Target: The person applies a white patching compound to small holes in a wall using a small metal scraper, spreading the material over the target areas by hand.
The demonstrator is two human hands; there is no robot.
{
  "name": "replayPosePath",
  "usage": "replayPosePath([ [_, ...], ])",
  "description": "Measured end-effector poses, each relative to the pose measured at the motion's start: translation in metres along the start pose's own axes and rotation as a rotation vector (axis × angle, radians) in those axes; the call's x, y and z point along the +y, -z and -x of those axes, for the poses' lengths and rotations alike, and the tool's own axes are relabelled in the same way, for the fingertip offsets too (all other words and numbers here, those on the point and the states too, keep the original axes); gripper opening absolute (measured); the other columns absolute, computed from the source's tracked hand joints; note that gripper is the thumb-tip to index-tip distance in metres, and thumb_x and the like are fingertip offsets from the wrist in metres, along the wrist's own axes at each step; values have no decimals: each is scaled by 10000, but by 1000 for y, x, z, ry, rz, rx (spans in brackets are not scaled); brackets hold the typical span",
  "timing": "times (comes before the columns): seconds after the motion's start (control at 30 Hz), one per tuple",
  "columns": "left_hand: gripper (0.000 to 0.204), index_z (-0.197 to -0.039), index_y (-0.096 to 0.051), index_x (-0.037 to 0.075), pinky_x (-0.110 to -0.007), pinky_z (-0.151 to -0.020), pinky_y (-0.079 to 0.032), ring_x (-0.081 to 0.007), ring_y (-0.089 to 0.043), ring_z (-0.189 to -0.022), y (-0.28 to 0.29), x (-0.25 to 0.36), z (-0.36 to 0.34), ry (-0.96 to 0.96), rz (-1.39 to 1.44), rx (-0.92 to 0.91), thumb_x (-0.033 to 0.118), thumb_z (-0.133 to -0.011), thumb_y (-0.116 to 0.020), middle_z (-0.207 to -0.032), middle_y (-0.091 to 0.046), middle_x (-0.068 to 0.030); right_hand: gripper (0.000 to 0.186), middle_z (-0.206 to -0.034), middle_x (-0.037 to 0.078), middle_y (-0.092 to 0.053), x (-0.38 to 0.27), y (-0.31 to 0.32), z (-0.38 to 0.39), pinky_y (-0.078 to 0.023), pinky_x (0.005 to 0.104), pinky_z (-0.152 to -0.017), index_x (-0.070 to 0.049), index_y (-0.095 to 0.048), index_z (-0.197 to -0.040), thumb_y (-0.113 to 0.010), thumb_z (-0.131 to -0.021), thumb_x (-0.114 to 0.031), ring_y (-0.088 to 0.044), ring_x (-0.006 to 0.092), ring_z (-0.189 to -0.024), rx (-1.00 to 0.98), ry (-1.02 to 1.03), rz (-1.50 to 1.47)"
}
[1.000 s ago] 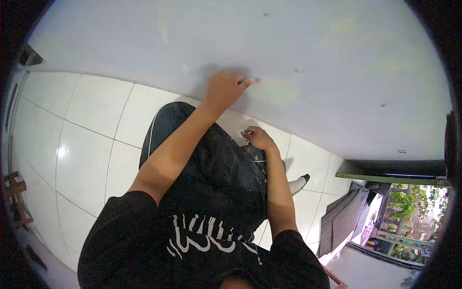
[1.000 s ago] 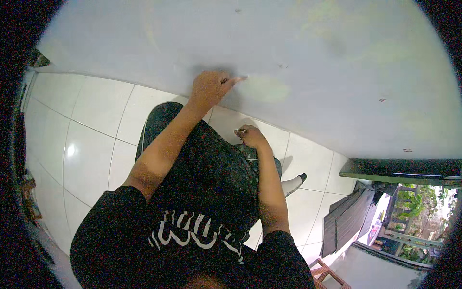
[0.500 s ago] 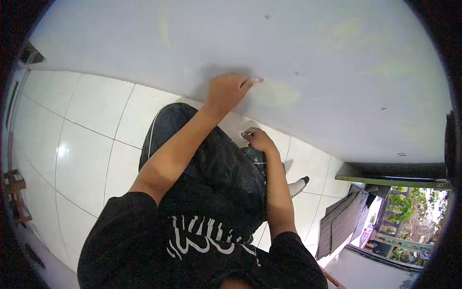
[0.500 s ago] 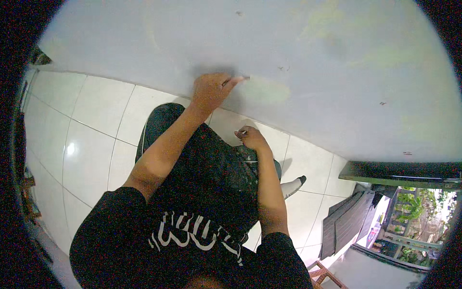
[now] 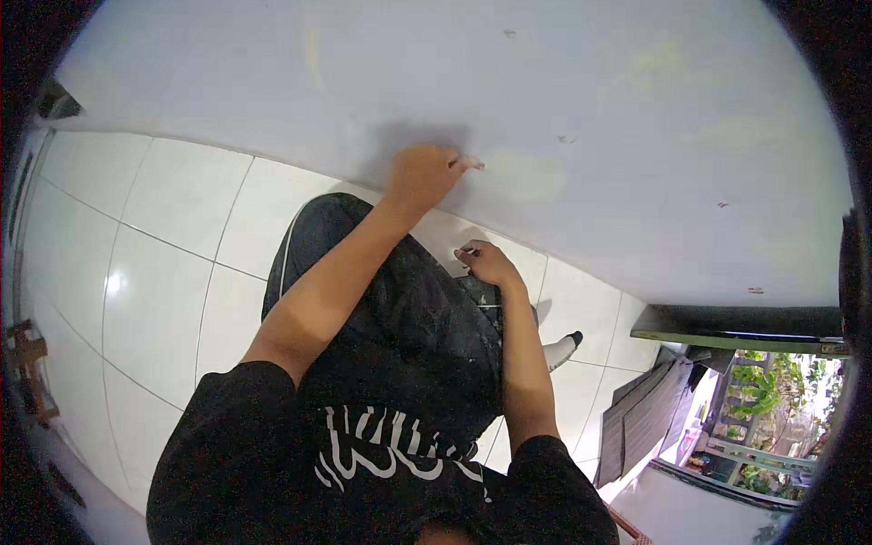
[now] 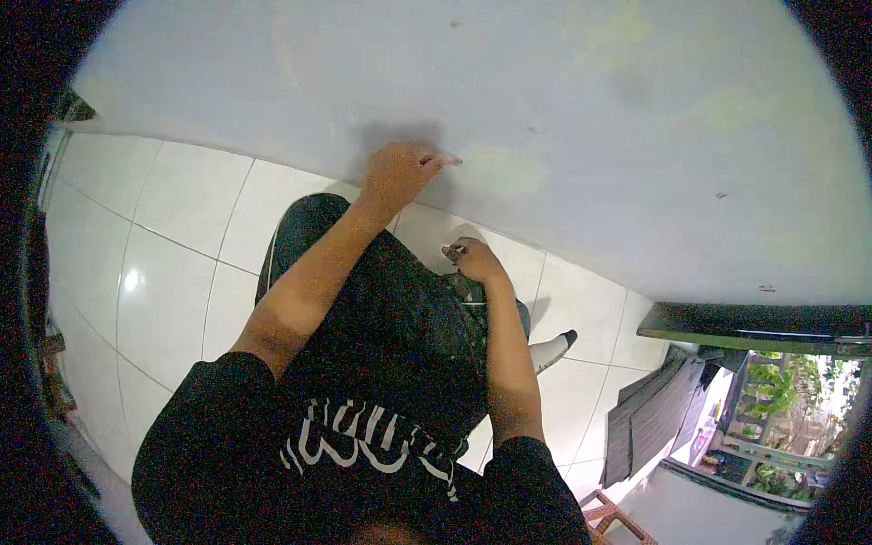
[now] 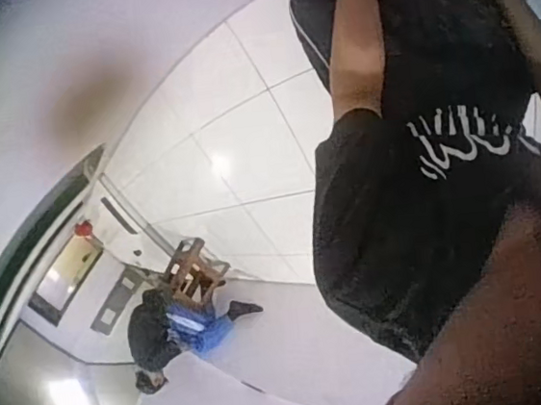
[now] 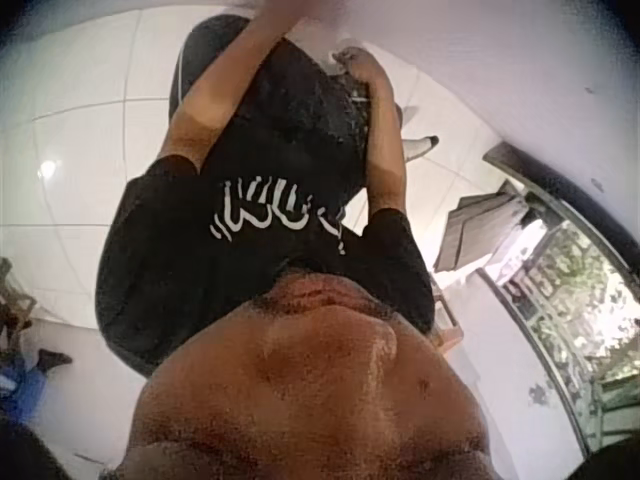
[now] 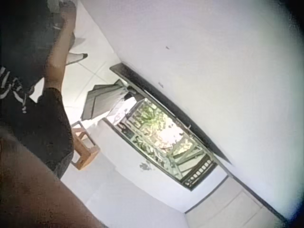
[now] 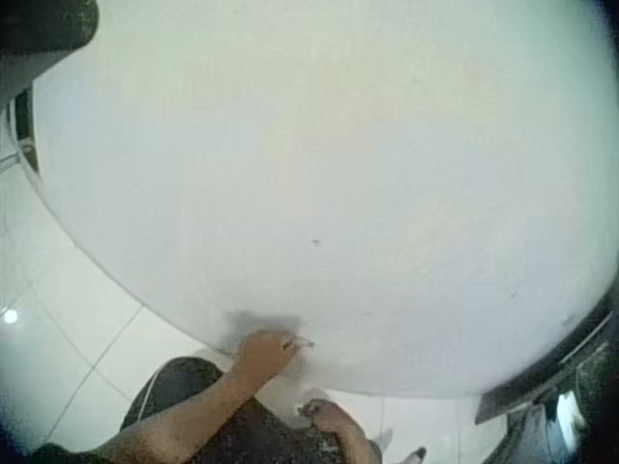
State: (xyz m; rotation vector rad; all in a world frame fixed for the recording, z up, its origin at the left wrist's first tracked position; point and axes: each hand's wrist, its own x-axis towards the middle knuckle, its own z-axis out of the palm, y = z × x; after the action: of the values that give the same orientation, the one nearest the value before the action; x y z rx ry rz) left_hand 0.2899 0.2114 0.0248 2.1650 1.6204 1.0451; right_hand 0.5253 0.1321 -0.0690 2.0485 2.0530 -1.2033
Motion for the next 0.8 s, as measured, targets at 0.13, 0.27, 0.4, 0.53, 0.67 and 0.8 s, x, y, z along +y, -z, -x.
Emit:
replayPosePath([
  [0.13, 570, -749, -731, 77, -453, -600, -523, -352, -653, -622, 5, 1, -5, -18, 137, 86, 592, -939, -575, -648, -658, -143, 442, -860, 149, -718, -5, 1, 2, -537, 361, -720, 0, -708, -1049, -679, -945, -428, -684, 220, -743, -54, -54, -36],
  [0.27, 590, -724, -715, 69, -447, -598, -522, -358, -639, -598, -10, -15, 0, -80, 62, 97, 600, -936, -571, -633, -650, -143, 451, -875, 159, -719, -16, 2, 0, -538, 365, -725, 11, -704, -1059, -676, -944, -425, -686, 227, -743, -50, -42, -62],
  [0.4, 597, -701, -699, 65, -455, -590, -513, -353, -630, -586, 9, 12, -3, 19, 98, 115, 599, -935, -573, -633, -646, -139, 446, -880, 160, -720, -3, 3, 6, -537, 364, -725, 6, -704, -1060, -673, -944, -423, -683, 233, -744, -37, -55, -47],
  [0.53, 556, -680, -679, 64, -451, -562, -495, -340, -618, -574, -3, -4, 1, -58, 132, 127, 554, -934, -610, -614, -628, -124, 443, -882, 159, -720, -7, 1, -2, -538, 362, -727, -1, -704, -1074, -670, -947, -424, -682, 232, -744, -11, 35, 25],
  [0.67, 528, -677, -678, 67, -443, -569, -494, -329, -619, -597, -1, 3, -2, -92, 54, 160, 529, -926, -631, -627, -627, -117, 428, -876, 154, -721, -3, 1, 0, -536, 364, -724, -1, -708, -1050, -666, -951, -415, -683, 228, -739, -44, -35, -36],
  [0.8, 510, -685, -684, 68, -442, -582, -502, -324, -633, -629, 5, 3, -1, 42, 135, 14, 514, -929, -633, -649, -637, -122, 425, -876, 158, -725, 1, -1, -2, -535, 362, -717, 3, -705, -1031, -667, -951, -413, -692, 232, -747, -8, 8, -11],
])
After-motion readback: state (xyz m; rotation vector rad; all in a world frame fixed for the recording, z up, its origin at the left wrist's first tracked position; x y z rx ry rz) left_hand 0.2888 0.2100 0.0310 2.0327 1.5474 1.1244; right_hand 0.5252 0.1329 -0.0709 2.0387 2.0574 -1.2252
